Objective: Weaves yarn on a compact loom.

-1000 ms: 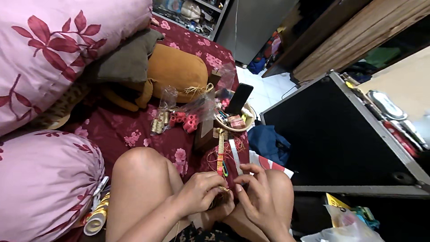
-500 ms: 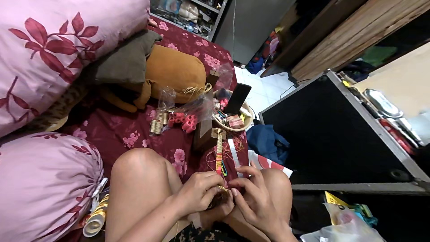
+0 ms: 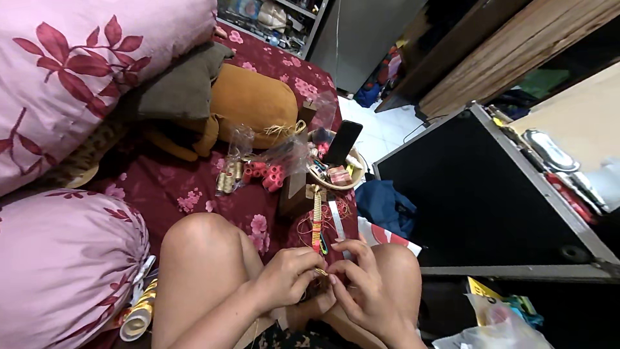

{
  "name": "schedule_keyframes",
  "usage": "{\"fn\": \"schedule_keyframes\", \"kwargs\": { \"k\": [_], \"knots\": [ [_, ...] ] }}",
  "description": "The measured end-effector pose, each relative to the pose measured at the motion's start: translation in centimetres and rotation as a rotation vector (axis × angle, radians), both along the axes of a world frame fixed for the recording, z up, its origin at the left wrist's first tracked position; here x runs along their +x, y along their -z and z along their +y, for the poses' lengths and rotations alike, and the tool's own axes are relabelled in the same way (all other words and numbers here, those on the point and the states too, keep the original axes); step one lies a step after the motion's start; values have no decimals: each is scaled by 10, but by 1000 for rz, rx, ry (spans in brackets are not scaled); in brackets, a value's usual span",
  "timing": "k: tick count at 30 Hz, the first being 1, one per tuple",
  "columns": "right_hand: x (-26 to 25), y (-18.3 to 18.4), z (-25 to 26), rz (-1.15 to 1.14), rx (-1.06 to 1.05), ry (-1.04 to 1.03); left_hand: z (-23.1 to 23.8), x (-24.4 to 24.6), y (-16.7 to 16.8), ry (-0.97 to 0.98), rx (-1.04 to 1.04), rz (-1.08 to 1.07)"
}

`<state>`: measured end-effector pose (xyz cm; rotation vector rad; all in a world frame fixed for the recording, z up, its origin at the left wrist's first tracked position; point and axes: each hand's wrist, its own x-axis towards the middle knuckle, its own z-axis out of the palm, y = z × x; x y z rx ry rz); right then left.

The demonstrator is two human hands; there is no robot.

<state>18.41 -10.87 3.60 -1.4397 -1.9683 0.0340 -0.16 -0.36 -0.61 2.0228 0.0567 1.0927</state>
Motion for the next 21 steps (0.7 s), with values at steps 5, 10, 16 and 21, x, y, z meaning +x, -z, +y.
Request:
{"fn": "schedule_keyframes", "kwargs": {
  "k": [5, 10, 16, 21],
  "knots": [
    [-7, 6, 6, -30, 74, 117, 0, 1, -1, -1, -8, 13],
    [-9, 13, 2, 9, 132, 125, -3, 1, -1, 16, -43, 6],
    [-1, 15, -1, -111, 248, 88, -12, -7, -18, 46, -574, 302],
    [-5, 27, -11, -58, 184, 66, -12, -4, -22, 147, -725, 403]
  ]
}}
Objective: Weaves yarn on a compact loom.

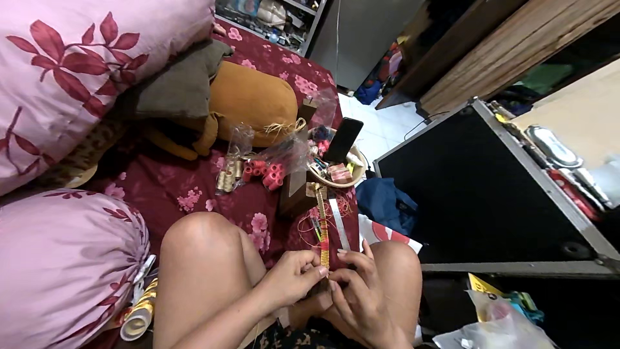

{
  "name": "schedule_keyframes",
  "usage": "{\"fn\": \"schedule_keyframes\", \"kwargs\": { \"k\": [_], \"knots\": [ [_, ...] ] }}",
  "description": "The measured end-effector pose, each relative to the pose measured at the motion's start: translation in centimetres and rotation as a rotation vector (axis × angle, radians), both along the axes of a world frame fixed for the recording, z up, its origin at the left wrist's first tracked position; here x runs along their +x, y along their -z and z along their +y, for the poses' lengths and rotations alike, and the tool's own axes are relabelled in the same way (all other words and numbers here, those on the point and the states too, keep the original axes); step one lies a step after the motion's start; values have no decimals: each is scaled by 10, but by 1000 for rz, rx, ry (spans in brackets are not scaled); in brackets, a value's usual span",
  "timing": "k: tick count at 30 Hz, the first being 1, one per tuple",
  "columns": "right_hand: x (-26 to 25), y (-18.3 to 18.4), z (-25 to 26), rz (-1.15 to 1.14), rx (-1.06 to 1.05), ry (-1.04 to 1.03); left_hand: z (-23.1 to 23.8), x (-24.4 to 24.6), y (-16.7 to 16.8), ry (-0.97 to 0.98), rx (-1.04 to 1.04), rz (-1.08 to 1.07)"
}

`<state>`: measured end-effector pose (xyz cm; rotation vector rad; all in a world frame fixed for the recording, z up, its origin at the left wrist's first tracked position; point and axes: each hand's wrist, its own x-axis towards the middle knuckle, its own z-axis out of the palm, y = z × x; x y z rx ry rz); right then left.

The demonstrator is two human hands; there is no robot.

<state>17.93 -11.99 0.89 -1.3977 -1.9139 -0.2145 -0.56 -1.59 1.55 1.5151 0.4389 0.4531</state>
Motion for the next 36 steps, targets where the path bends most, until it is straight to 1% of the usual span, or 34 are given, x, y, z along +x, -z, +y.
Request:
{"fn": "schedule_keyframes", "kwargs": {
  "k": [4, 7, 13, 18, 21, 25, 32, 36],
  "knots": [
    [0, -4, -11, 220, -136, 18, -5, 3, 10, -65, 152, -84],
    [0, -7, -11, 290, -124, 67, -7, 6, 13, -98, 215, -117],
    [-7, -2, -5, 264, -164, 70, -7, 8, 17, -116, 280, -150],
    [-6, 0, -10, 273, -244, 31, -7, 9, 19, -122, 285, -176],
    [-4, -4, -9, 297, -237, 57, -7, 9, 18, -118, 292, -174],
    [-7, -4, -5, 266, -225, 66, -6, 8, 17, -111, 295, -169],
    [-5, -12, -10, 419, -229, 59, -7, 7, 15, -122, 313, -145],
    [-6, -10, -9, 299, -228, 60, -7, 7, 14, -120, 318, -156]
  ]
}}
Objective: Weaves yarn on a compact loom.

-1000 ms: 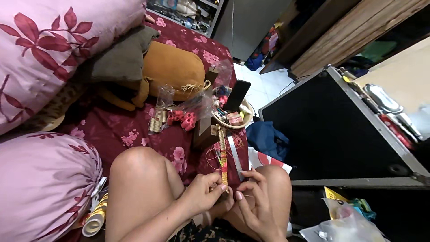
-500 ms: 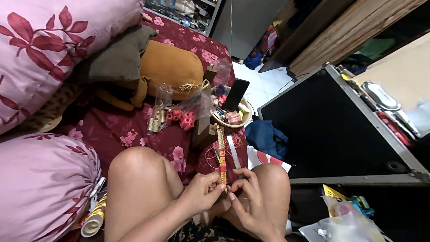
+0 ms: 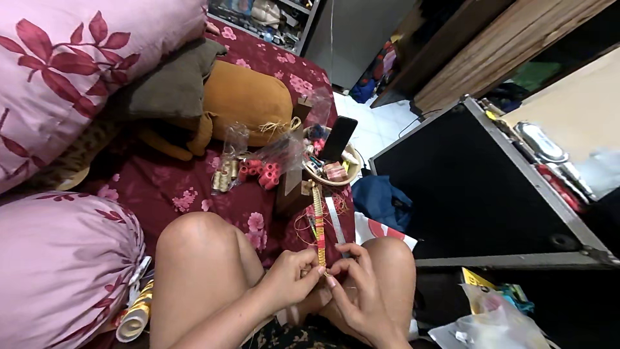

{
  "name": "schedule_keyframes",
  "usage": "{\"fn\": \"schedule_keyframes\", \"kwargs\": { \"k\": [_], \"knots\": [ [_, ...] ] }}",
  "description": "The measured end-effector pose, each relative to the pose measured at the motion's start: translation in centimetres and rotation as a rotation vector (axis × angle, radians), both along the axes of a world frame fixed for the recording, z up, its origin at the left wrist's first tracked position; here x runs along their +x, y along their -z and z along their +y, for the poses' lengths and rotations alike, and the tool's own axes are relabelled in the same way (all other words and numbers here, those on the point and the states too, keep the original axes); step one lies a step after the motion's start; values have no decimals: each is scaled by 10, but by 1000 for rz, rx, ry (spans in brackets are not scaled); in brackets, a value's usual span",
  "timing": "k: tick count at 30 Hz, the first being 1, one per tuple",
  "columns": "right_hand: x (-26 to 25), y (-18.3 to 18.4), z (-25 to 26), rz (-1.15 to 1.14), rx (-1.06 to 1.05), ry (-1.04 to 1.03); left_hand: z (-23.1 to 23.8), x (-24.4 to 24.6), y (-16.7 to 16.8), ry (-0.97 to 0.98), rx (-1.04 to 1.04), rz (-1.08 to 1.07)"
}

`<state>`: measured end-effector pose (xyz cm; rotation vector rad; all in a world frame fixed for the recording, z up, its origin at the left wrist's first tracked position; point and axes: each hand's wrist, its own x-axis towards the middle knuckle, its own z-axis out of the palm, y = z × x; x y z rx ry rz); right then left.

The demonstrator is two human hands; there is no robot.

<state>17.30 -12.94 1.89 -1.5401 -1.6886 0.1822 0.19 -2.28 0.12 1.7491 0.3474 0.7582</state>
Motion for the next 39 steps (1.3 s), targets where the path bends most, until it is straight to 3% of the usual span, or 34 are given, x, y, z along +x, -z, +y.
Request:
{"fn": "schedule_keyframes", "kwargs": {
  "k": [2, 7, 13, 18, 24, 30, 39],
  "knots": [
    [-1, 4, 2, -28, 30, 0, 1, -1, 0, 6, -6, 1],
    [0, -3, 0, 190, 21, 62, 1, -2, 0, 2, -1, 5],
    [-2, 1, 1, 63, 19, 22, 1, 0, 1, 7, 2, -2],
    [1, -8, 1, 302, 7, 126, 1, -2, 1, -1, 2, 2],
    [1, -2, 0, 141, -71, -1, 2, -1, 1, 11, 11, 0],
    [0, -7, 1, 347, -45, 106, 2, -1, 2, -6, 37, 3],
    [10, 1, -5, -50, 74, -74, 2, -1, 2, 7, 35, -10]
  ]
}}
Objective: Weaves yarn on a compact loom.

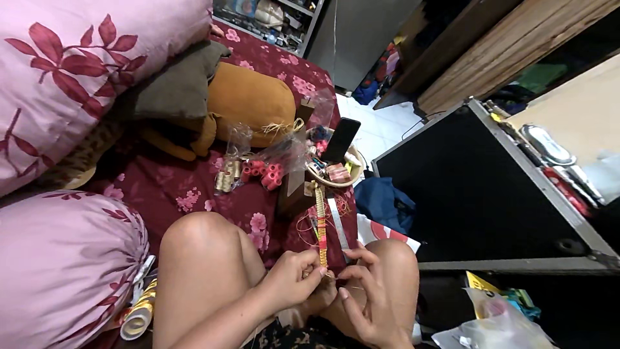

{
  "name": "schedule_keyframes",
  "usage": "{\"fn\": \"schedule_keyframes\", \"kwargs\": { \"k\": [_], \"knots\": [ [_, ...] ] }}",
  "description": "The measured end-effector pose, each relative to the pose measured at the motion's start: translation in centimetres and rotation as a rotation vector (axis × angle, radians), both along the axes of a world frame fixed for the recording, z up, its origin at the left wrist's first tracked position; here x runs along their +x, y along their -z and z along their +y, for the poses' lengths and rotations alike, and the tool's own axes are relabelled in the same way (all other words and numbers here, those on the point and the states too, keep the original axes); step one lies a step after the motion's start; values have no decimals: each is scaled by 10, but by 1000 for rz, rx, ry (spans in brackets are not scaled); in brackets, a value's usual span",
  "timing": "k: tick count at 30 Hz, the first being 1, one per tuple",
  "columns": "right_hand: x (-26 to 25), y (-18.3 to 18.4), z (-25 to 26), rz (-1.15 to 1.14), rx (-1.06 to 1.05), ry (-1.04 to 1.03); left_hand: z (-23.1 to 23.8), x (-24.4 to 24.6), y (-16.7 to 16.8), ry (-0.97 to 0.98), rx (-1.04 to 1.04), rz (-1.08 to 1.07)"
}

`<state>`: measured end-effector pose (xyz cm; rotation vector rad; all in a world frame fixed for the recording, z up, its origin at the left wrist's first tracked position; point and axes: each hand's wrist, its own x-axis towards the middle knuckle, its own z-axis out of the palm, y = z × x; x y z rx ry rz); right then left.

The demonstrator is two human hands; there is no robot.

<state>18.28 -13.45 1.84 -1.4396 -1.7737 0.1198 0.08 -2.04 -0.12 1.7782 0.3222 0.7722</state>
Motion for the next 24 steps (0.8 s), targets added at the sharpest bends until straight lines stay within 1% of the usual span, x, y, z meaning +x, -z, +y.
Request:
{"fn": "schedule_keyframes", "kwargs": {
  "k": [5, 12, 14, 18, 24],
  "knots": [
    [-1, 1, 0, -19, -20, 28, 0, 0, 0, 2, -3, -3],
    [3, 11, 6, -100, 22, 15, 0, 0, 0, 0, 7, -13],
    [4, 12, 8, -58, 26, 16, 1, 0, -1, 7, -8, -9],
    [4, 5, 6, 131, -34, -3, 1, -1, -2, 6, -21, 6],
    [5, -3, 1, 148, -109, -16, 0, -1, -4, 11, -23, 32]
  ]
}}
